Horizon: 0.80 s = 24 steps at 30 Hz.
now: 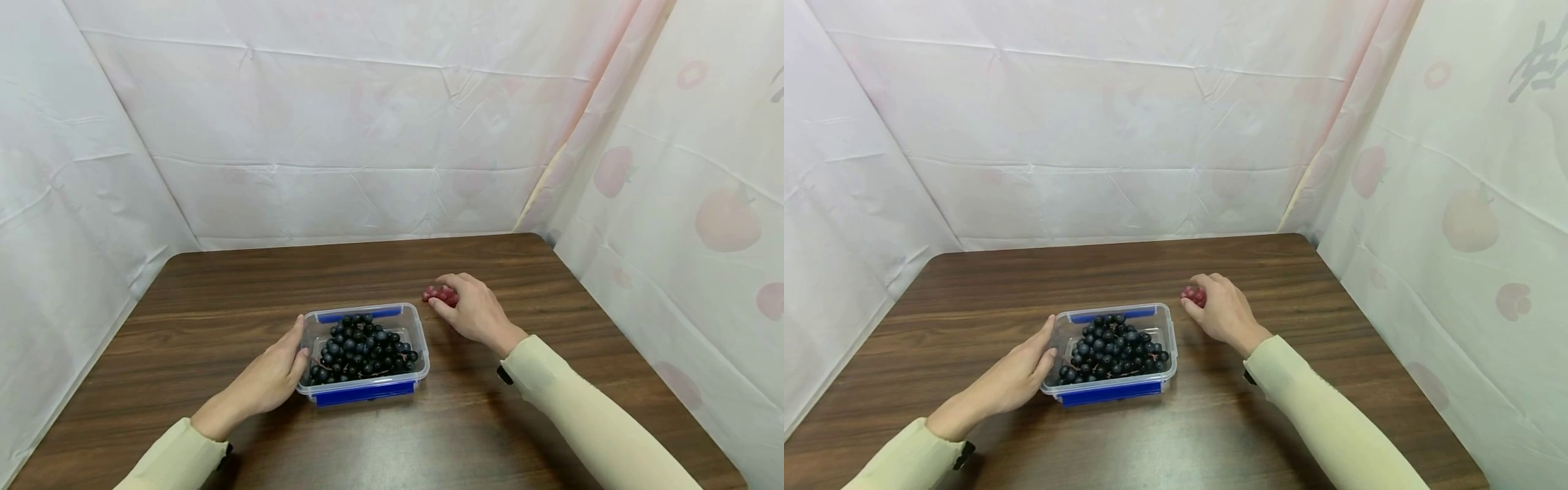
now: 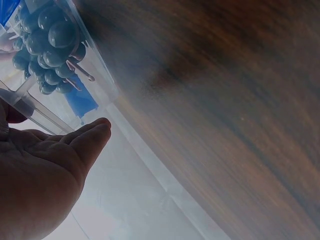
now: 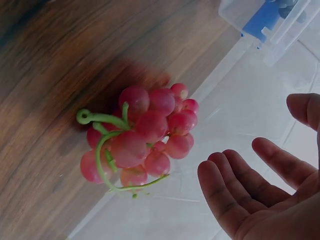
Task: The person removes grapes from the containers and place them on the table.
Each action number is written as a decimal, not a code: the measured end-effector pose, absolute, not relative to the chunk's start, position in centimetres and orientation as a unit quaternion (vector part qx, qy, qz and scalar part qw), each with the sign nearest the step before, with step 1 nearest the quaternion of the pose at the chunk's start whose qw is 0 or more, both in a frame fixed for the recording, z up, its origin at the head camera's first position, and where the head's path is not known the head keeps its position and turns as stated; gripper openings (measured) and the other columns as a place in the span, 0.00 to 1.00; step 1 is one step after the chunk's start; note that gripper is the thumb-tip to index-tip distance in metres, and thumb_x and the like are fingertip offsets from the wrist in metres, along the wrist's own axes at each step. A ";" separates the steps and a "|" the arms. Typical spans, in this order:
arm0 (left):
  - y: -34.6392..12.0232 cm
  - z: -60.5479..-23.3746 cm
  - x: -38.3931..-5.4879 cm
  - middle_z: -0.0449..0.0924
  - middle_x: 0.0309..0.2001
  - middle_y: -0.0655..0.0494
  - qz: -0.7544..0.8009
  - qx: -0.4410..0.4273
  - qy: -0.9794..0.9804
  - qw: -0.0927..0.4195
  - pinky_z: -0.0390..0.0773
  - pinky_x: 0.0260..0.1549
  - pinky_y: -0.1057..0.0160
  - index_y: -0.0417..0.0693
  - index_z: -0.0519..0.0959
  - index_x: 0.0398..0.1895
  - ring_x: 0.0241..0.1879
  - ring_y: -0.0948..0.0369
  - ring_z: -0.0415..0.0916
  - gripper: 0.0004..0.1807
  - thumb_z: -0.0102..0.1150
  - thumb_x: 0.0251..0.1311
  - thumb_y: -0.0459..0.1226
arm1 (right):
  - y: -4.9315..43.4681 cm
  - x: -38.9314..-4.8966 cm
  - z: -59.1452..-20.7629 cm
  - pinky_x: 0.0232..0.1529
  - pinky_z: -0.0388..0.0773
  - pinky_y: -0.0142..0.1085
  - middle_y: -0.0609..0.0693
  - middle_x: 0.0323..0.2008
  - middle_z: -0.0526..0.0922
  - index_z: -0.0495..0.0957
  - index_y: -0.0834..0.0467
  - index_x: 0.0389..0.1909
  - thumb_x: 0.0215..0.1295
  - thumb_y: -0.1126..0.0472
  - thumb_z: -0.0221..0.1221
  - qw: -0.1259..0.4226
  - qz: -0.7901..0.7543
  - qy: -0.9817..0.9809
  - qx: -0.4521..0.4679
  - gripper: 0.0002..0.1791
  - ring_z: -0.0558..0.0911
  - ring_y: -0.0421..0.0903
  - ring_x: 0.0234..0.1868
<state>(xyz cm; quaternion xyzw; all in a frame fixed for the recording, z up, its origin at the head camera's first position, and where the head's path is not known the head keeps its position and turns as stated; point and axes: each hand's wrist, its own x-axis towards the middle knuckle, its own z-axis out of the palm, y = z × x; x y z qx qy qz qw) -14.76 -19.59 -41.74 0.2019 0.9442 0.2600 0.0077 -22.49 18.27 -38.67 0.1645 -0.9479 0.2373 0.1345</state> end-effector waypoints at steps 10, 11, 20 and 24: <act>-19.6 -41.8 -14.8 0.46 0.80 0.36 0.256 0.202 0.945 0.004 0.62 0.70 0.38 0.30 0.43 0.81 0.76 0.42 0.54 0.35 0.42 0.81 0.37 | 17.5 -22.1 -38.6 0.42 0.82 0.44 0.50 0.46 0.84 0.83 0.52 0.55 0.67 0.48 0.66 0.145 0.246 -0.941 0.180 0.19 0.82 0.47 0.43; -19.6 -41.8 -14.8 0.46 0.80 0.36 0.256 0.203 0.945 0.003 0.62 0.70 0.38 0.30 0.43 0.80 0.76 0.42 0.54 0.35 0.42 0.81 0.37 | 17.5 -22.0 -38.6 0.42 0.82 0.44 0.50 0.46 0.84 0.83 0.52 0.55 0.67 0.48 0.66 0.145 0.249 -0.940 0.182 0.20 0.83 0.47 0.43; -19.6 -41.8 -14.8 0.46 0.80 0.35 0.256 0.203 0.945 0.005 0.62 0.70 0.38 0.30 0.43 0.81 0.76 0.41 0.54 0.35 0.41 0.81 0.37 | 17.0 -21.5 -38.5 0.43 0.83 0.44 0.50 0.50 0.84 0.83 0.52 0.57 0.69 0.46 0.65 0.134 0.262 -0.935 0.200 0.21 0.83 0.47 0.45; -19.6 -41.8 -14.8 0.45 0.80 0.35 0.257 0.203 0.945 0.008 0.62 0.70 0.38 0.30 0.43 0.81 0.76 0.41 0.54 0.35 0.41 0.81 0.37 | 16.7 -21.4 -38.5 0.44 0.83 0.43 0.49 0.50 0.84 0.83 0.52 0.56 0.69 0.47 0.65 0.143 0.265 -0.930 0.213 0.20 0.83 0.45 0.46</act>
